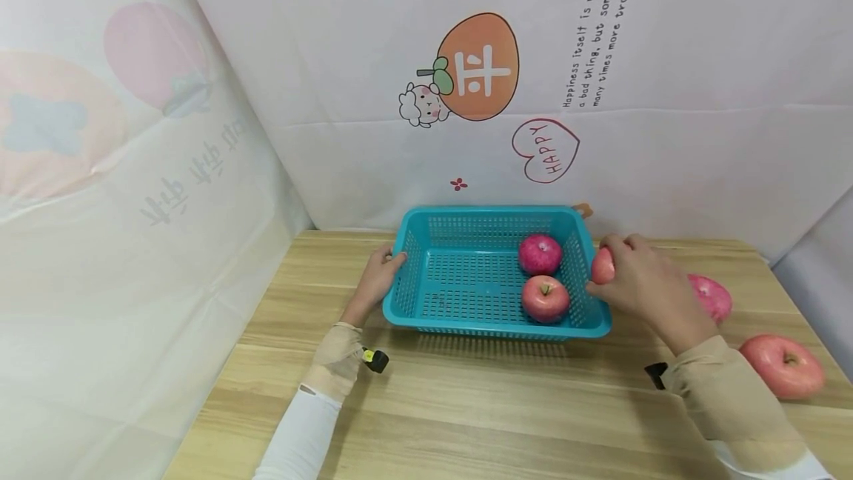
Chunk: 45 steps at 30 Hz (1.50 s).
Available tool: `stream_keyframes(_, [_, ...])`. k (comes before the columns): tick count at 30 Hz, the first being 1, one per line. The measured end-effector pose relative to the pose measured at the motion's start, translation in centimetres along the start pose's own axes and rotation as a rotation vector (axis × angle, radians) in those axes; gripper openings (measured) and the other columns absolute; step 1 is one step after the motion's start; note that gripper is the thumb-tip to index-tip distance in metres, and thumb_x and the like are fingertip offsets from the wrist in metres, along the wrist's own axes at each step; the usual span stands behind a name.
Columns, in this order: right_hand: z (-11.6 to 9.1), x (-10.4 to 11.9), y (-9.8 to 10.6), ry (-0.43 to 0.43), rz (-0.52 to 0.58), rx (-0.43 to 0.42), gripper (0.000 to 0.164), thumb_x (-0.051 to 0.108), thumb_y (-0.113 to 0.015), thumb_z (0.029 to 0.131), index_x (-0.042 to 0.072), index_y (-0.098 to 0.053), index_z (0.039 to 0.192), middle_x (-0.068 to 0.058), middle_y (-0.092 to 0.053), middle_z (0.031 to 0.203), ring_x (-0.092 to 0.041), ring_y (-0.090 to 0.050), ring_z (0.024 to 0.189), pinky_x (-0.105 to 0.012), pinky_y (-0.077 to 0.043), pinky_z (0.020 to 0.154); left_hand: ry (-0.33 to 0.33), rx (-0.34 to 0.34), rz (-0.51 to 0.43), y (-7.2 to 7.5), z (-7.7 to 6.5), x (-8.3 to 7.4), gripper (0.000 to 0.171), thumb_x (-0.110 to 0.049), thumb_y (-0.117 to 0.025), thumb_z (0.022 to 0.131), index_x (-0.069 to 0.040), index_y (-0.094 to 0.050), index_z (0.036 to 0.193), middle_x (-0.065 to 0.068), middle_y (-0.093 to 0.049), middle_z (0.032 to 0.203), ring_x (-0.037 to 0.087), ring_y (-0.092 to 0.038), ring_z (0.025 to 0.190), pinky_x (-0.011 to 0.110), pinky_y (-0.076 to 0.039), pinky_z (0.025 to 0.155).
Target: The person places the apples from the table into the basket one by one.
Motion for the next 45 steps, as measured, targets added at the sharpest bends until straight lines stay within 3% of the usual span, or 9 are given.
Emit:
stream_keyframes(16, [0.5, 1.5, -0.2, 0.023, 0.031, -0.026, 0.082, 0.049, -0.082, 0.086, -0.003, -0.051, 0.142, -0.038, -0.053, 0.132, -0.056, -0.059, 0.109, -0.072, -0.055, 0.083, 0.001, 0.006, 0.004, 0.0, -0.1, -0.1, 0.034, -0.031, -0.052, 0.110, -0.001, -0.063, 0.124, 0.020, -0.071, 0.104, 0.023, -0.071, 0.079, 0.035, -0.061, 0.067])
stream_keyframes(45, [1.7, 3.7, -0.9, 0.046, 0.020, 0.004, 0.081, 0.049, -0.080, 0.086, -0.001, -0.051, 0.143, -0.037, -0.051, 0.138, -0.057, -0.059, 0.113, -0.074, -0.056, 0.085, 0.016, -0.003, 0.001, 0.0, 0.0, 0.0, 0.034, -0.029, -0.053, 0.110, -0.001, -0.065, 0.126, 0.020, -0.070, 0.106, 0.023, -0.070, 0.083, 0.035, -0.060, 0.069])
Point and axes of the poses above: each hand's wrist, its own z-axis towards the middle knuckle, its own y-axis out of the back of the hand, x = y × z, the point moved 6 cm from there along z, towards the middle knuckle
